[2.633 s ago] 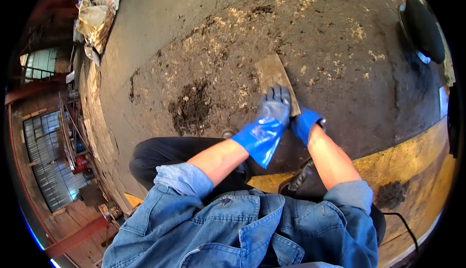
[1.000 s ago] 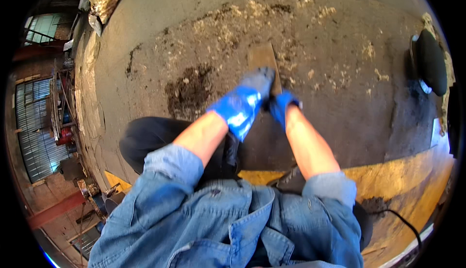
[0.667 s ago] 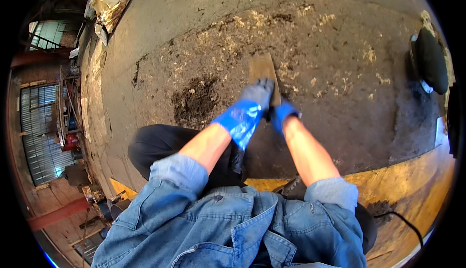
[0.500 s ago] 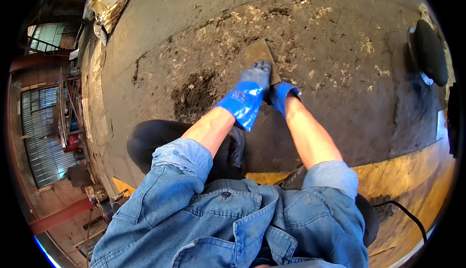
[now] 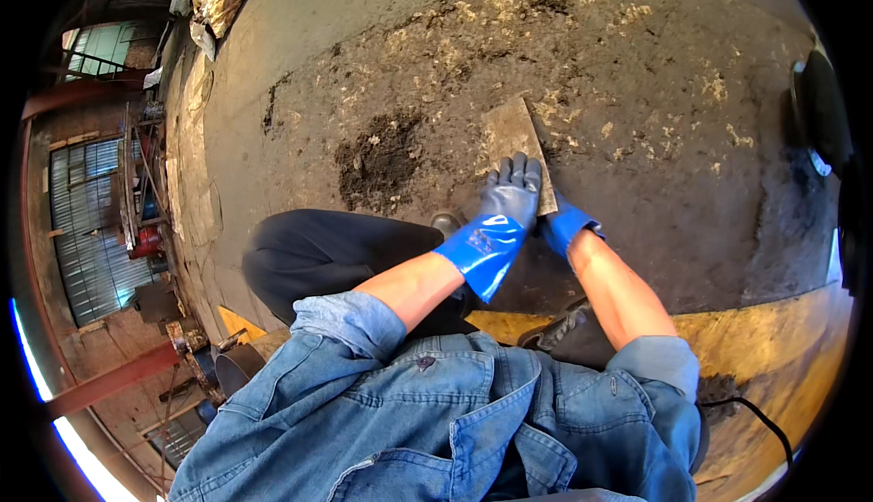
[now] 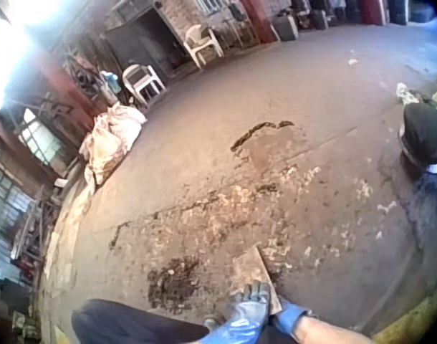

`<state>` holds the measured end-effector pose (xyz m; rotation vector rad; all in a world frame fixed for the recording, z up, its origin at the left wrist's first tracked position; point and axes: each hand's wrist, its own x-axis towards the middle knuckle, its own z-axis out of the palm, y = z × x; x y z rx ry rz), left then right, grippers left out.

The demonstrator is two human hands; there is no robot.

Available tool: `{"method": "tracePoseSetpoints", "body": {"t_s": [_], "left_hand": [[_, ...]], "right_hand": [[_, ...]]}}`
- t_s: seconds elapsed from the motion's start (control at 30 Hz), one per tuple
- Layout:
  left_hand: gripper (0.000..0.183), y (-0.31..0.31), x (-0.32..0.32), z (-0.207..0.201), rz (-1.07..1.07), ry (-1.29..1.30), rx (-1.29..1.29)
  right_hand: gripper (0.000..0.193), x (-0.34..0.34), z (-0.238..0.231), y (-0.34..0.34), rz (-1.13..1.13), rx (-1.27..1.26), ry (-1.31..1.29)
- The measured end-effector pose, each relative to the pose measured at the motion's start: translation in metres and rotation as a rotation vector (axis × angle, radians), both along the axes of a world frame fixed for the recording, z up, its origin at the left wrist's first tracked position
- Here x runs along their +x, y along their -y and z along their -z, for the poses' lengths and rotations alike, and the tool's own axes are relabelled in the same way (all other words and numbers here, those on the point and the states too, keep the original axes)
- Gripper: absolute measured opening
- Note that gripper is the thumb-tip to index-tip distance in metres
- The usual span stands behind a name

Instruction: The person uses a flat metal tool to scrape dark debris from a concrete floor, moving the tool across the surface and gathering the material into a pile.

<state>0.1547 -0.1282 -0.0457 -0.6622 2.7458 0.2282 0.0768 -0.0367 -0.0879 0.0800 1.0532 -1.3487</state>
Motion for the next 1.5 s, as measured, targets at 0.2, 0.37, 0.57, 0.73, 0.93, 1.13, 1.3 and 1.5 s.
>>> {"method": "tracePoseSetpoints", "body": {"t_s": [0.2,0.37,0.57,0.73,0.93,1.13,1.3,1.5], "left_hand": [[0.061,0.029,-0.032,-0.013,-0.007,-0.028,-0.101],[0.066,0.05,-0.024,-0.018,-0.056,0.026,-0.073],[0.059,0.081,-0.053,-0.038,-0.084,0.207,0.021],[0.066,0.081,-0.04,-0.057,-0.152,0.287,0.081],[0.072,0.108,-0.046,-0.048,-0.083,0.25,0.088],[0.063,0.116,-0.041,-0.04,-0.121,0.312,-0.022],[0.057,0.04,0.0,-0.022,0.028,0.117,-0.157],[0.054,0.006,-0.028,-0.025,0.373,-0.008,-0.064]], "right_hand": [[0.051,-0.009,0.027,0.046,0.12,-0.031,0.108],[0.044,-0.003,0.038,0.06,0.092,0.004,0.116],[0.041,-0.008,0.059,0.106,0.178,-0.073,0.3],[0.036,0.01,0.057,0.102,0.074,-0.043,0.167],[0.035,0.011,0.091,0.112,0.253,-0.224,0.258],[0.032,0.004,0.068,0.147,0.108,-0.137,0.067],[0.038,0.027,0.054,0.069,0.295,-0.107,0.43],[0.04,0.017,0.024,0.003,0.404,-0.076,0.289]]}}
